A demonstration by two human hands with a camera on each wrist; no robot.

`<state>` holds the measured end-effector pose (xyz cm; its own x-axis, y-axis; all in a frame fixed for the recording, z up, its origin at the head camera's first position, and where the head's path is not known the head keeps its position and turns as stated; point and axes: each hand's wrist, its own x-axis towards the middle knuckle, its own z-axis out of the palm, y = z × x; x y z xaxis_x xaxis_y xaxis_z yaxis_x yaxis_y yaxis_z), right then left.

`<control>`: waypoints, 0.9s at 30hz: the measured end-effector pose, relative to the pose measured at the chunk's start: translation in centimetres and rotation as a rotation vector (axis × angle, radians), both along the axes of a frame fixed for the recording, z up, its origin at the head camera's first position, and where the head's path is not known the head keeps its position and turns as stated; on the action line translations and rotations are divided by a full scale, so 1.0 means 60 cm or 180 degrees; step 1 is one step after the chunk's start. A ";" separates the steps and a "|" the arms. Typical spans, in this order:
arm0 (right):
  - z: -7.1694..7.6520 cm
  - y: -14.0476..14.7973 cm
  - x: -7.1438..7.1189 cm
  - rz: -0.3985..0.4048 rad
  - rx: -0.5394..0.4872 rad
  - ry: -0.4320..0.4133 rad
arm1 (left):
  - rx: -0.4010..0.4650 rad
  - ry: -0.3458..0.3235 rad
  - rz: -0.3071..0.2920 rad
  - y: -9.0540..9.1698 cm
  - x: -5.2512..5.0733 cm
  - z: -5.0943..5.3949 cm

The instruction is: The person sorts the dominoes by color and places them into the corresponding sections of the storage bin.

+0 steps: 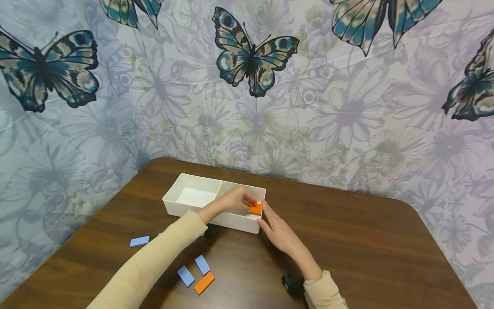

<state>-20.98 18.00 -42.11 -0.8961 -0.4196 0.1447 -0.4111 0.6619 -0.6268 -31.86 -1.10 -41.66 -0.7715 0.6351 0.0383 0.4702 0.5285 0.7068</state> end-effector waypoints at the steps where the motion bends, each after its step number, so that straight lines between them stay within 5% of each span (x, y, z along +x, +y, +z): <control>1: 0.000 0.000 0.000 0.0004 -0.0002 -0.0004 | -0.0022 0.0009 0.0009 0.001 0.000 0.000; 14: 0.001 0.000 0.001 -0.0021 -0.0013 -0.0040 | -0.0318 0.0365 -0.0106 0.006 0.002 0.004; 27: 0.001 0.000 0.001 -0.0011 -0.0016 -0.0019 | -0.0045 0.0011 0.0023 0.003 0.003 0.002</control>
